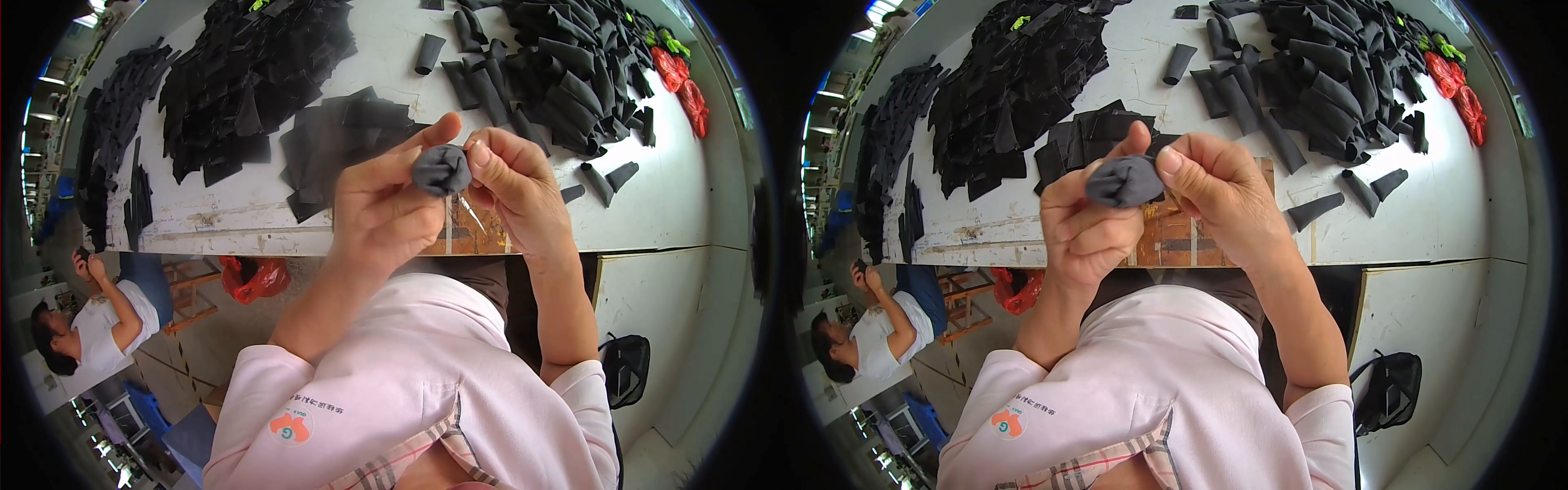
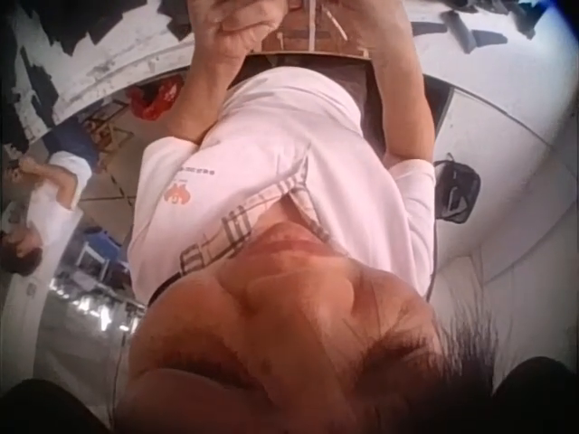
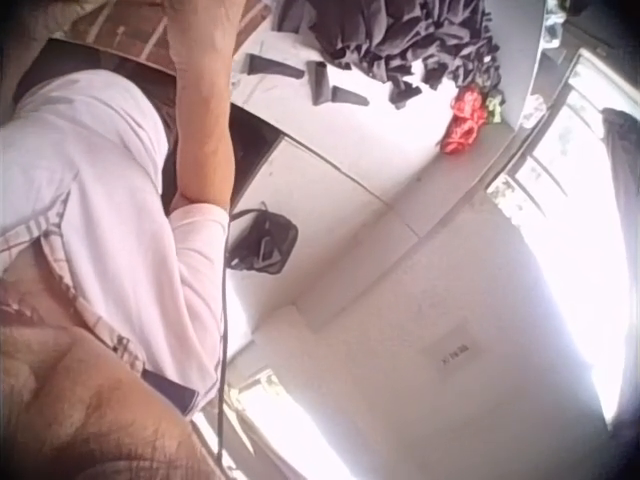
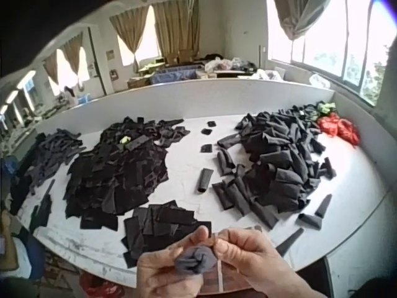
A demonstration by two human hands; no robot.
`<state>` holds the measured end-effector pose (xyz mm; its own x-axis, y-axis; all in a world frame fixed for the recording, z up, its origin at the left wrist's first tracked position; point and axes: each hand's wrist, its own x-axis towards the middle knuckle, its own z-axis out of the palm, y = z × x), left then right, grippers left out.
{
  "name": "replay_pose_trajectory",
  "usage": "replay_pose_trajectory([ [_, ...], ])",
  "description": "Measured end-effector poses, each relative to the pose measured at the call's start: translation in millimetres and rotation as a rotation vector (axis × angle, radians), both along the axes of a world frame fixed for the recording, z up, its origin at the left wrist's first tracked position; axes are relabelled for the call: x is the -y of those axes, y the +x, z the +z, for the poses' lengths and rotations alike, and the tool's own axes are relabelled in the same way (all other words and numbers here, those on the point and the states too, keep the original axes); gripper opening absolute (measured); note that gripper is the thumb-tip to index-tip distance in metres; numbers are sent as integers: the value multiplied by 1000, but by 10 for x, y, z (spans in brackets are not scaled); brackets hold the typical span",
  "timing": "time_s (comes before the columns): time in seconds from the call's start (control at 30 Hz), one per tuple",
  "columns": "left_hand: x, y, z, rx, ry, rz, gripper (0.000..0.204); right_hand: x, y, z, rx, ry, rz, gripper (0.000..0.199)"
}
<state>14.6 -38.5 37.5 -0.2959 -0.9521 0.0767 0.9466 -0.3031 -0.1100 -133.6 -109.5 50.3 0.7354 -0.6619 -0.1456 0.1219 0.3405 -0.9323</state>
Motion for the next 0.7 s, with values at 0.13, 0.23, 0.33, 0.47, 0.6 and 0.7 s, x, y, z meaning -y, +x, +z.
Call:
replay_pose_trajectory([
  [0.13, 7, -80, -383, 18, 253, 44, 23, -33, -55, -404, 13, 211, -81, 28],
  [0.23, 78, -70, -339, 94, 337, 80, 20, 66, 4, -411, 46, 180, -69, 28],
  [0.33, 136, -53, -351, 89, 279, 119, 26, 127, 10, -358, -9, 155, -59, 28],
  [0.47, -92, -178, 12, 1490, 215, 624, 20, 40, -57, -447, 12, 196, -88, 28],
  [0.6, -664, -238, 851, 1565, -387, 1084, 16, -104, 18, -351, 16, 142, -67, 29],
  [0.7, -825, -673, 1510, 1197, 70, 869, 19, -48, -49, -432, 69, 169, -74, 27],
])
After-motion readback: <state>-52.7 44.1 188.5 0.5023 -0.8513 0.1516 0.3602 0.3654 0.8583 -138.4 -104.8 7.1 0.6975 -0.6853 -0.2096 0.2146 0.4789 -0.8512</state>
